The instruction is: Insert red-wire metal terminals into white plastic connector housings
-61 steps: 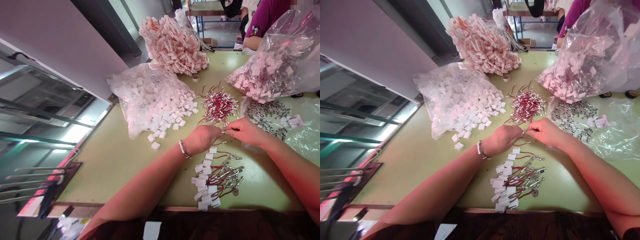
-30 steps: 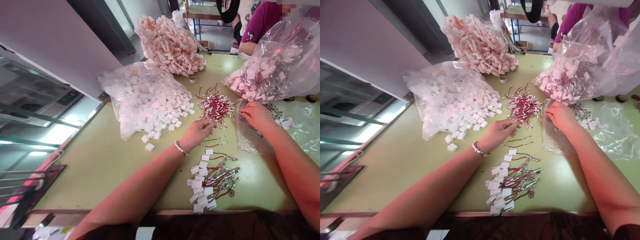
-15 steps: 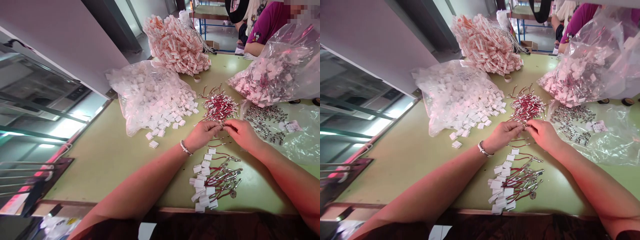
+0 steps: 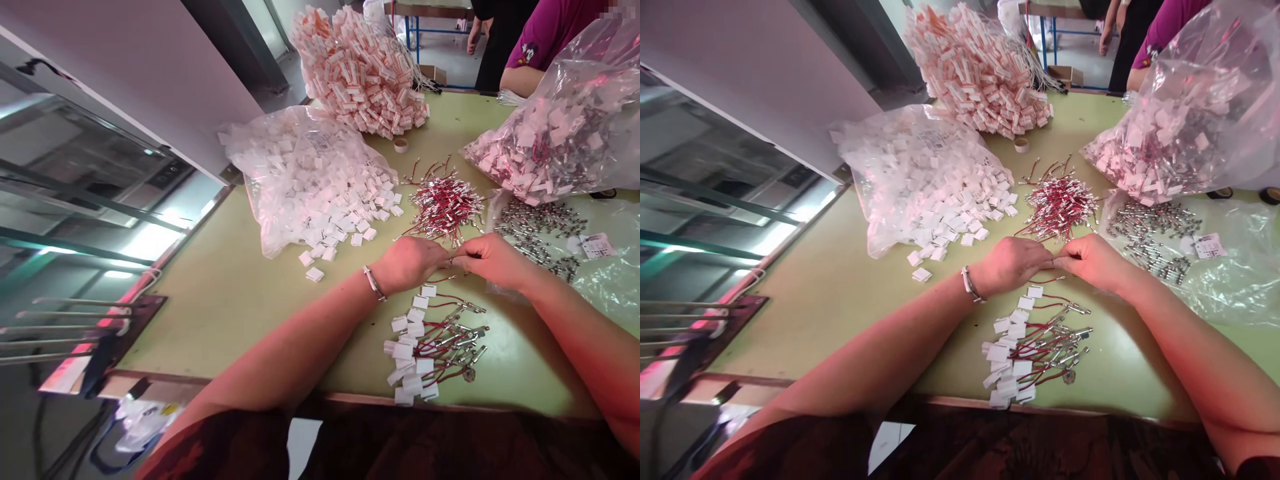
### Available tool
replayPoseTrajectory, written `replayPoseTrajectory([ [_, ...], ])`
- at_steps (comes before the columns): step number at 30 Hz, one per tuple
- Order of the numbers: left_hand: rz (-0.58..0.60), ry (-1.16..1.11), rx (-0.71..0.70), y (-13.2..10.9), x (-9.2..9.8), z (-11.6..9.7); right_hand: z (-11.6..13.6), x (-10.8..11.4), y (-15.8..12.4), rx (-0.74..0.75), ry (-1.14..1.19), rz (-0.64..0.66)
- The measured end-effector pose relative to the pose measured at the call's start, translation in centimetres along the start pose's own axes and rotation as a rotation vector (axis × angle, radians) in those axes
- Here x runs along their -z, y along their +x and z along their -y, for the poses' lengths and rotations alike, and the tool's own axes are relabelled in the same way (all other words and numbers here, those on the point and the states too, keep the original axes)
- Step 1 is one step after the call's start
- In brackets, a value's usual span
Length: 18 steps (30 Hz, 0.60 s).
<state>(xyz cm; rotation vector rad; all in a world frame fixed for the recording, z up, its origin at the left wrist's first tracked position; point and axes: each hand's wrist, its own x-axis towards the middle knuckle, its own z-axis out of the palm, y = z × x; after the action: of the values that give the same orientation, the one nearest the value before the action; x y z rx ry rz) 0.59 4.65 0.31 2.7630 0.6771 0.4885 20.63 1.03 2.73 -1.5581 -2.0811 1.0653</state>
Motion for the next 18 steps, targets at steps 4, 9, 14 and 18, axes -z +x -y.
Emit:
replayPoseTrajectory([
  [4, -0.079, -0.158, -0.007, 0.6, 1.7, 0.7, -0.5, -0.3, 0.4, 0.076, -0.170, -0.078],
  [9, -0.275, -0.261, 0.455, -2.1, 4.6, 2.3, -1.7, -0.2, 0.2, 0.208, -0.591, -0.102],
  [14, -0.310, -0.171, 0.824, -6.0, 5.3, 3.4, 0.3, -0.9, 0.1, 0.183, -0.737, -0.219],
  [18, -0.350, -0.087, 0.841, -7.0, 5.0, 4.4, 2.3, -2.9, 1.4, 0.222, -0.682, -0.127],
])
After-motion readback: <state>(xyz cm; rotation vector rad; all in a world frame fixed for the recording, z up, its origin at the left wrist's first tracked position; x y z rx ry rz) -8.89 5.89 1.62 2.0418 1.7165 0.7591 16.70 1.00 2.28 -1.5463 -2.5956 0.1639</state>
